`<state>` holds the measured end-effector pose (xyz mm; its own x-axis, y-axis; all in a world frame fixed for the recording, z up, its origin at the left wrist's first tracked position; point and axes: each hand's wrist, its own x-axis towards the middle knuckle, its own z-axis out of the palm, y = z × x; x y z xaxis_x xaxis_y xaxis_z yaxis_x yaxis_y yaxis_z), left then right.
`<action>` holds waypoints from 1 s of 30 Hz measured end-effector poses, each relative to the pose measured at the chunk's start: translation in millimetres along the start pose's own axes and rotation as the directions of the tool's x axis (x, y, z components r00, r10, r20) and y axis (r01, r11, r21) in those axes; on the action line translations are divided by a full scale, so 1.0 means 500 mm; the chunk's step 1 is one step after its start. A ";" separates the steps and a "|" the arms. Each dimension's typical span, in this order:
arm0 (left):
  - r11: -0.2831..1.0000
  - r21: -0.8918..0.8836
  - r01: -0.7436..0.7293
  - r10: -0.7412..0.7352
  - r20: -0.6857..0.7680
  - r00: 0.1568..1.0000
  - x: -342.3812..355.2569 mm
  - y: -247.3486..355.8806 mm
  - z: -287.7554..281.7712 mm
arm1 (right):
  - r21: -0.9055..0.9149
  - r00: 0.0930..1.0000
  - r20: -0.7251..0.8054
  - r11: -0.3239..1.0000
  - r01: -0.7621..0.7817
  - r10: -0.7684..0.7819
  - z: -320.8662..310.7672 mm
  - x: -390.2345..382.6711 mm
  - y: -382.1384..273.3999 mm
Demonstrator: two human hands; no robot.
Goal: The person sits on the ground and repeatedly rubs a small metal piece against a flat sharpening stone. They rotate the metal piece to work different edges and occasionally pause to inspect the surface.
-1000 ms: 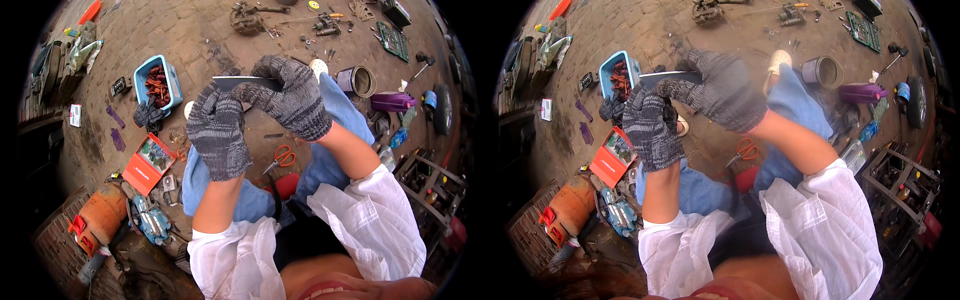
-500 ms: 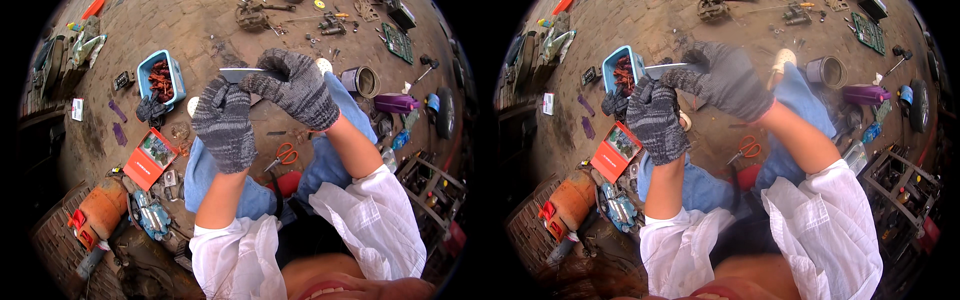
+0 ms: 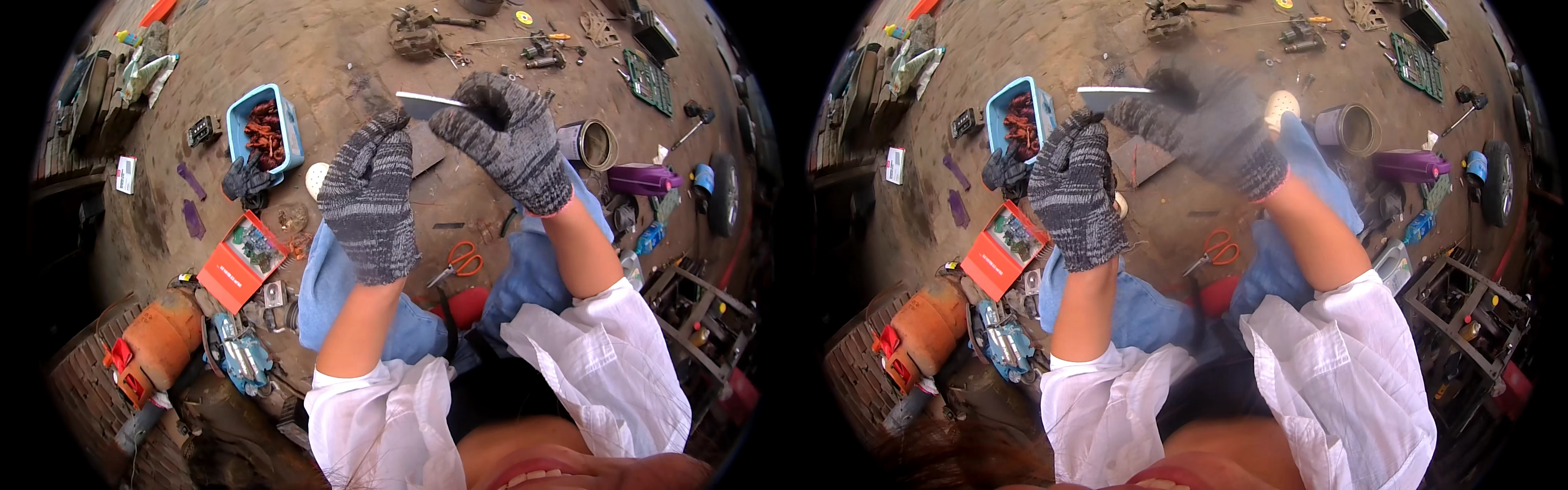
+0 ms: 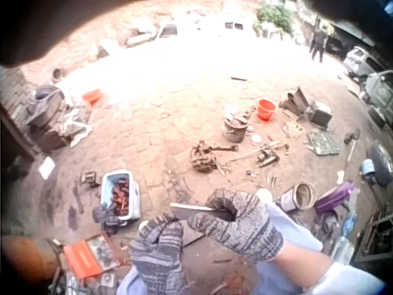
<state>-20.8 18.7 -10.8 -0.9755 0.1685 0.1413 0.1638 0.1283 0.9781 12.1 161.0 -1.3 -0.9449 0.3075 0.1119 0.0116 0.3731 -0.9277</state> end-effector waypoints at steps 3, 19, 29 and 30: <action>0.994 0.112 -0.011 0.018 -0.061 0.998 -0.019 -0.001 -0.006 | 0.065 0.996 0.088 0.997 0.030 -0.036 0.025 -0.014 -0.010; 0.825 0.456 -0.334 0.235 0.261 0.936 -0.005 -0.016 -0.024 | 0.111 0.998 0.066 0.994 -0.018 0.010 0.028 -0.009 -0.007; 0.927 0.275 -0.256 0.215 0.172 0.962 -0.002 -0.014 0.000 | 0.104 0.998 -0.021 0.993 0.060 -0.058 0.043 -0.008 -0.011; 0.914 0.306 -0.267 0.220 0.178 0.959 -0.001 -0.014 -0.001 | 0.124 0.995 -0.046 0.988 0.092 -0.087 0.047 -0.009 -0.011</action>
<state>-21.7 17.4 -17.7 -0.8734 0.3634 0.3240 0.4548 0.3710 0.8097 8.7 137.0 -5.1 -0.9263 0.3137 0.2087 -0.1164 0.2887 -0.9503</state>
